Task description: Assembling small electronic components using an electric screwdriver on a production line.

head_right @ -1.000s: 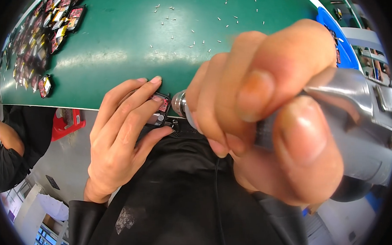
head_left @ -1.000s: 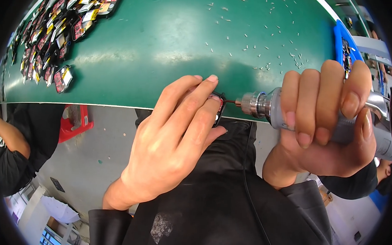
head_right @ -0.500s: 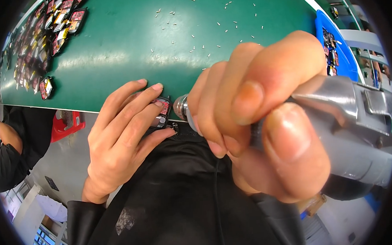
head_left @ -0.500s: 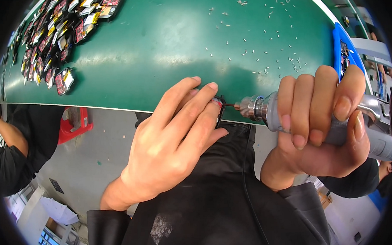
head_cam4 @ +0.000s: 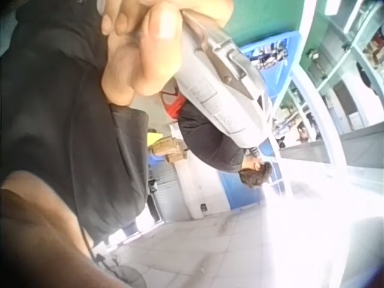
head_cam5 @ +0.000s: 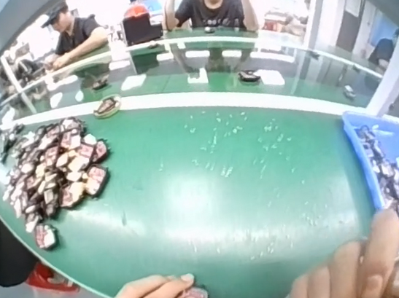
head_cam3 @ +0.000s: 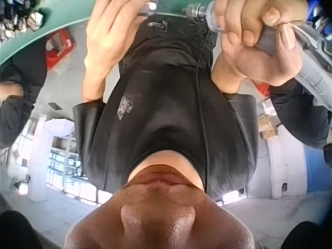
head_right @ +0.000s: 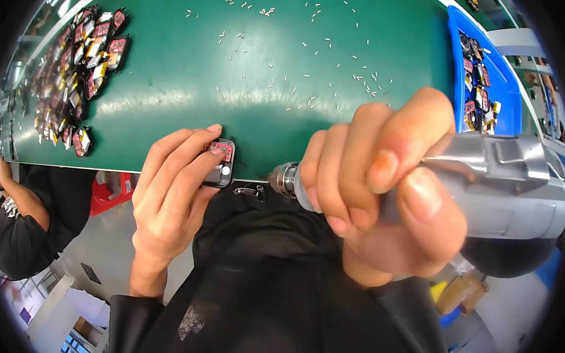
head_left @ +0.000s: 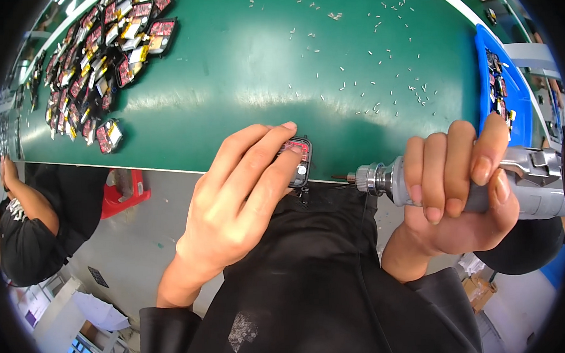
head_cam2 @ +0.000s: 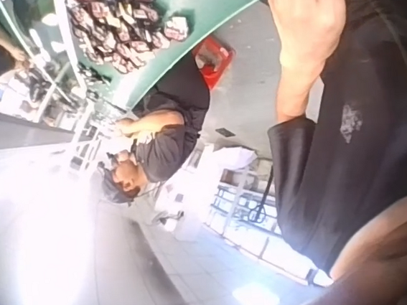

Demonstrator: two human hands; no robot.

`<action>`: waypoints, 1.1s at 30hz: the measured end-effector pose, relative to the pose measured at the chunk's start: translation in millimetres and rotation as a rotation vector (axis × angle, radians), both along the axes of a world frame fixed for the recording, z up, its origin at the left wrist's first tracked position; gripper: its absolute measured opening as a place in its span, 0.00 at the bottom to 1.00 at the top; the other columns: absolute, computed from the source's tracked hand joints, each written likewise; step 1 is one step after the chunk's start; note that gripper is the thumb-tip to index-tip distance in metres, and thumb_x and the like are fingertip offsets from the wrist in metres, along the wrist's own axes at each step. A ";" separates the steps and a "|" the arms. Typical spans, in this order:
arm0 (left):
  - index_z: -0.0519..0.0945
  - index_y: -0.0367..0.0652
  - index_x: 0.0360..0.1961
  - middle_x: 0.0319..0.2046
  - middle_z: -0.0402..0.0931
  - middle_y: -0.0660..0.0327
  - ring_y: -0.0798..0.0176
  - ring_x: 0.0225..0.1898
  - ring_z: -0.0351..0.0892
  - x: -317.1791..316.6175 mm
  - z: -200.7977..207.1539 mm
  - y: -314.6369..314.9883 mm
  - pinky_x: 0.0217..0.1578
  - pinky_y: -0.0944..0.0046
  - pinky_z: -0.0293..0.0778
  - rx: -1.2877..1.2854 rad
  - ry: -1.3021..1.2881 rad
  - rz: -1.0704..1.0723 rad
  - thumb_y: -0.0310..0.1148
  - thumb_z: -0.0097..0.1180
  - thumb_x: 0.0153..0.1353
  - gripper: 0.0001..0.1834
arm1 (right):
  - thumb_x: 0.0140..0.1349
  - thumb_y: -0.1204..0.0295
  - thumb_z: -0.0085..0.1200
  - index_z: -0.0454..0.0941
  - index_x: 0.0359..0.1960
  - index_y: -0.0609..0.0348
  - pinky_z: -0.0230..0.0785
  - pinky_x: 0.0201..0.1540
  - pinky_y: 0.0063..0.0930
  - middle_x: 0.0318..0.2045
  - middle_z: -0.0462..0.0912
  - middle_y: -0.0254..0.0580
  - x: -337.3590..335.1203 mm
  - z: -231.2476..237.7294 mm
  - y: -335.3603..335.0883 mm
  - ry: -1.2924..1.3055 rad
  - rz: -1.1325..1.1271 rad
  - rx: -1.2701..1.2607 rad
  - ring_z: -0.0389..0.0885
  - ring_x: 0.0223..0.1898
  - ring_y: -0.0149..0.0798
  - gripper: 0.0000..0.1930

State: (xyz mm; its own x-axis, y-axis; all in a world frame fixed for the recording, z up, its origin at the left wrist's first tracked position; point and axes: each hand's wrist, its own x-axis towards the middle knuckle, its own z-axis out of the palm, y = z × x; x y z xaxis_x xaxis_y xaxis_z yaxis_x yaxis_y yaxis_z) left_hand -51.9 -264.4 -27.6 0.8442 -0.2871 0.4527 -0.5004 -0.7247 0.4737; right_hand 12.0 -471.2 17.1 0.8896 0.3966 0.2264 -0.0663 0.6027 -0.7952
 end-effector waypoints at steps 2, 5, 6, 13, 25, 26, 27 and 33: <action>0.77 0.30 0.38 0.43 0.79 0.46 0.45 0.41 0.77 2.5 1.4 4.4 0.40 0.56 0.76 -0.038 0.002 -0.007 0.18 0.62 0.31 0.25 | 0.62 0.67 0.45 0.64 0.31 0.54 0.59 0.25 0.24 0.15 0.63 0.29 -2.2 -4.8 -1.0 0.018 -0.024 0.021 0.62 0.13 0.25 0.06; 0.76 0.30 0.37 0.43 0.79 0.46 0.45 0.40 0.78 9.9 5.8 5.2 0.39 0.56 0.76 -0.022 -0.005 -0.018 0.19 0.63 0.32 0.23 | 0.62 0.67 0.45 0.63 0.31 0.54 0.59 0.25 0.24 0.15 0.63 0.29 -2.9 -6.7 -9.5 0.013 -0.048 0.031 0.61 0.13 0.25 0.07; 0.76 0.30 0.37 0.43 0.79 0.46 0.45 0.40 0.78 10.5 8.0 5.9 0.39 0.56 0.76 -0.004 -0.012 -0.021 0.19 0.63 0.32 0.23 | 0.62 0.67 0.45 0.63 0.30 0.54 0.59 0.24 0.24 0.15 0.63 0.30 -3.2 -8.0 -11.7 0.017 -0.051 0.041 0.61 0.13 0.25 0.07; 0.77 0.33 0.38 0.43 0.79 0.49 0.46 0.42 0.77 22.0 30.3 14.9 0.40 0.56 0.76 0.045 0.072 -0.001 0.18 0.64 0.34 0.23 | 0.62 0.68 0.44 0.63 0.32 0.57 0.61 0.24 0.27 0.15 0.65 0.34 -2.8 -18.0 -25.5 0.037 -0.096 0.140 0.61 0.13 0.29 0.07; 0.76 0.31 0.39 0.46 0.75 0.55 0.64 0.42 0.75 92.7 88.4 49.1 0.47 0.67 0.73 0.184 0.445 0.042 0.11 0.54 0.50 0.14 | 0.61 0.68 0.42 0.63 0.32 0.58 0.60 0.23 0.26 0.15 0.64 0.34 -3.0 -23.3 -39.6 0.098 -0.162 0.193 0.60 0.12 0.28 0.07; 0.76 0.33 0.37 0.40 0.75 0.55 0.58 0.38 0.79 94.8 84.1 51.9 0.40 0.65 0.75 -0.044 0.429 0.061 0.17 0.60 0.49 0.12 | 0.61 0.68 0.43 0.63 0.31 0.58 0.60 0.23 0.26 0.14 0.64 0.33 -3.6 -23.5 -41.8 0.105 -0.167 0.195 0.61 0.12 0.28 0.07; 0.76 0.33 0.37 0.40 0.75 0.56 0.59 0.38 0.79 95.5 80.9 50.9 0.40 0.65 0.75 -0.061 0.434 0.056 0.17 0.60 0.50 0.12 | 0.61 0.68 0.43 0.63 0.31 0.58 0.60 0.23 0.26 0.14 0.64 0.33 -5.4 -23.5 -43.3 0.116 -0.178 0.196 0.61 0.12 0.28 0.07; 0.76 0.32 0.38 0.42 0.76 0.55 0.62 0.42 0.78 101.3 78.4 54.0 0.45 0.65 0.75 -0.083 0.637 0.005 0.15 0.58 0.51 0.12 | 0.60 0.68 0.44 0.63 0.30 0.58 0.59 0.22 0.27 0.13 0.63 0.33 -5.2 -23.3 -45.4 0.156 -0.184 0.204 0.60 0.11 0.28 0.08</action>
